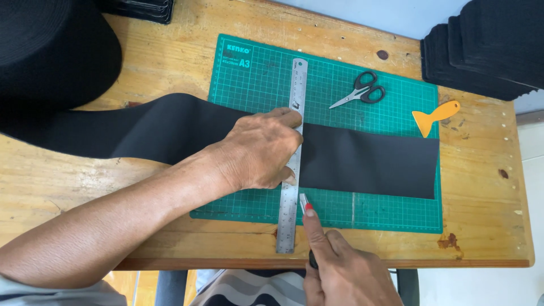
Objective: The person aligns a strip of black fabric on a green cutting mat and uses a metal ruler to measure a specific length. They then use a red utility knife to cut the fabric along the ruler's edge. After cutting, the person lifts the cut piece and places the ruler on it to measure the width.
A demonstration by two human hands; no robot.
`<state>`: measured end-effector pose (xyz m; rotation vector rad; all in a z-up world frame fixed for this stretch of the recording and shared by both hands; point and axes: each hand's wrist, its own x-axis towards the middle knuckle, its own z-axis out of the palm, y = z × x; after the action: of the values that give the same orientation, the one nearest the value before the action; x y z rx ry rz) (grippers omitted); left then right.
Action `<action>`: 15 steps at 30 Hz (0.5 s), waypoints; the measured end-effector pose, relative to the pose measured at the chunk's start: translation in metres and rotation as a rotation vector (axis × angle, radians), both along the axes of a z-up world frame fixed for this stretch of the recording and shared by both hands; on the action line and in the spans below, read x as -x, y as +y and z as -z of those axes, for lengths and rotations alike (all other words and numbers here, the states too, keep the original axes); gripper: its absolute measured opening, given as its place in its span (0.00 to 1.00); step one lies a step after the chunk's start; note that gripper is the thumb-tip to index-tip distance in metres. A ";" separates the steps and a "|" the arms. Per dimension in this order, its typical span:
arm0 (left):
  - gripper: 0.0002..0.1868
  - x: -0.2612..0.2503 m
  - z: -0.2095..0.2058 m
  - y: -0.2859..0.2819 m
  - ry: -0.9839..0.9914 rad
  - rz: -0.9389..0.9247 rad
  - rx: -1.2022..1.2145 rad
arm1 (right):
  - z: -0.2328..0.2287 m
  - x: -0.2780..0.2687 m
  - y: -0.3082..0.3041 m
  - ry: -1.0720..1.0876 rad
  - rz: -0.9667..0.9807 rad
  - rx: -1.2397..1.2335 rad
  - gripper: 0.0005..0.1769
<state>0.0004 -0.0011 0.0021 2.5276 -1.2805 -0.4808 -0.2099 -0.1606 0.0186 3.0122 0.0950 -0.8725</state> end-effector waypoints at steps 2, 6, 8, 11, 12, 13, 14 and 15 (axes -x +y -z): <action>0.26 0.001 -0.002 0.003 0.007 0.006 0.000 | -0.011 0.006 -0.014 -0.054 0.073 -0.048 0.54; 0.27 -0.001 0.000 0.002 -0.001 -0.001 0.019 | -0.033 -0.018 -0.055 -0.275 0.514 -0.326 0.41; 0.27 0.000 -0.004 0.001 -0.001 0.009 0.010 | -0.044 -0.033 -0.078 -0.450 0.867 -0.561 0.30; 0.25 0.000 -0.005 -0.001 -0.008 0.007 -0.005 | -0.026 -0.053 -0.126 -0.721 1.086 -0.705 0.16; 0.23 0.000 -0.003 0.001 -0.007 -0.008 -0.012 | -0.013 -0.062 -0.143 -0.884 1.113 -0.732 0.17; 0.23 -0.001 -0.003 -0.001 -0.011 -0.011 -0.014 | -0.003 -0.064 -0.156 -0.885 1.110 -0.737 0.17; 0.26 0.000 -0.002 0.000 -0.019 -0.005 -0.008 | 0.008 -0.067 -0.167 -0.904 1.102 -0.694 0.15; 0.28 0.000 -0.001 0.000 -0.027 0.001 -0.002 | 0.019 -0.071 -0.179 -0.923 1.094 -0.651 0.16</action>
<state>0.0003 -0.0006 0.0032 2.5436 -1.2920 -0.4498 -0.1388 -0.3396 0.0000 3.5166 -1.6095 0.9134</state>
